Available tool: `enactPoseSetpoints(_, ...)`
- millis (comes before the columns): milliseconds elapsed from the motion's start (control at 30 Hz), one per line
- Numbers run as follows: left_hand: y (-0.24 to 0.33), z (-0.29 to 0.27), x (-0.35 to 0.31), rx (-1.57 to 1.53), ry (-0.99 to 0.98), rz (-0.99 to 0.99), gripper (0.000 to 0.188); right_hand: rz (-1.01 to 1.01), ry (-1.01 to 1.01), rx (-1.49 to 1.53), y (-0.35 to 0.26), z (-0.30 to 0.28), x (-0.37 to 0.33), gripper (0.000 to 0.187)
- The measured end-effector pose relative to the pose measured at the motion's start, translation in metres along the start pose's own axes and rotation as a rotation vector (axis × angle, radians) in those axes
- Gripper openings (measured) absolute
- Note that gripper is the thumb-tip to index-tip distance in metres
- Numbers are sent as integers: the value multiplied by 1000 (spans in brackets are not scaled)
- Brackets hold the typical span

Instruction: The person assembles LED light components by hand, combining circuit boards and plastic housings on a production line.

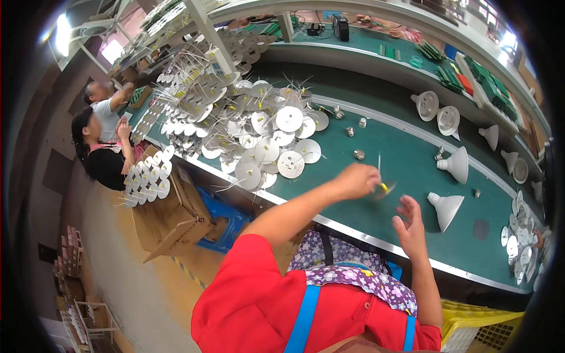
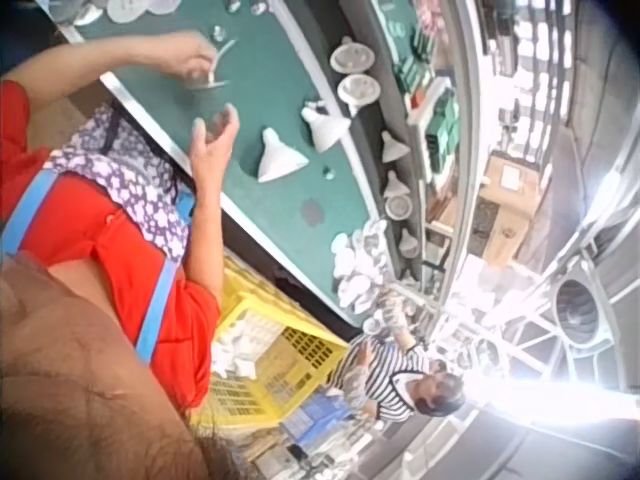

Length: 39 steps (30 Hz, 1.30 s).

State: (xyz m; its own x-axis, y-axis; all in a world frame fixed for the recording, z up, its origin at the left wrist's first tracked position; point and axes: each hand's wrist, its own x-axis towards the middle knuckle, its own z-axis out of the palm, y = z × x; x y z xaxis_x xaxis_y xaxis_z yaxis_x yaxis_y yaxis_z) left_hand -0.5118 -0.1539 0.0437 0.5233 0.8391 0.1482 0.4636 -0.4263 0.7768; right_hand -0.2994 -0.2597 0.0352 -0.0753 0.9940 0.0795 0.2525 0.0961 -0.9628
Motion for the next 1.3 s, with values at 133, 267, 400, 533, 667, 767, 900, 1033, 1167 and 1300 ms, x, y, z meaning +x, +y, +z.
enactPoseSetpoints(133,46,34,-20,-763,-75,-139,14,16,-96,376,-6,-5,4,63)
enactPoseSetpoints(267,56,42,-37,-828,-75,-83,14,-140,-170,290,-26,-19,-2,72)
enactPoseSetpoints(400,56,50,-41,-747,-35,-19,14,-74,-157,-21,-51,-19,-6,75)
enactPoseSetpoints(533,51,56,-43,-1131,-104,-98,22,-70,-26,88,-43,-15,-11,80)
enactPoseSetpoints(667,49,27,-43,-1511,-561,-567,34,-209,-162,-203,-57,-24,-16,87)
enactPoseSetpoints(767,52,24,-42,-1036,-633,-386,29,-335,-240,-492,-62,-30,-19,89)
enactPoseSetpoints(900,45,35,-30,-554,-607,-39,25,-269,-177,-490,-61,-45,-26,83)
enactPoseSetpoints(1033,56,33,-34,-146,-332,376,21,36,-244,-138,-56,-58,-27,74)
enactPoseSetpoints(1167,50,38,-22,-156,-288,387,15,180,-224,111,-43,-86,-33,69)
enactPoseSetpoints(1300,47,51,-8,-655,-408,-82,17,210,-112,270,-39,-96,-40,65)
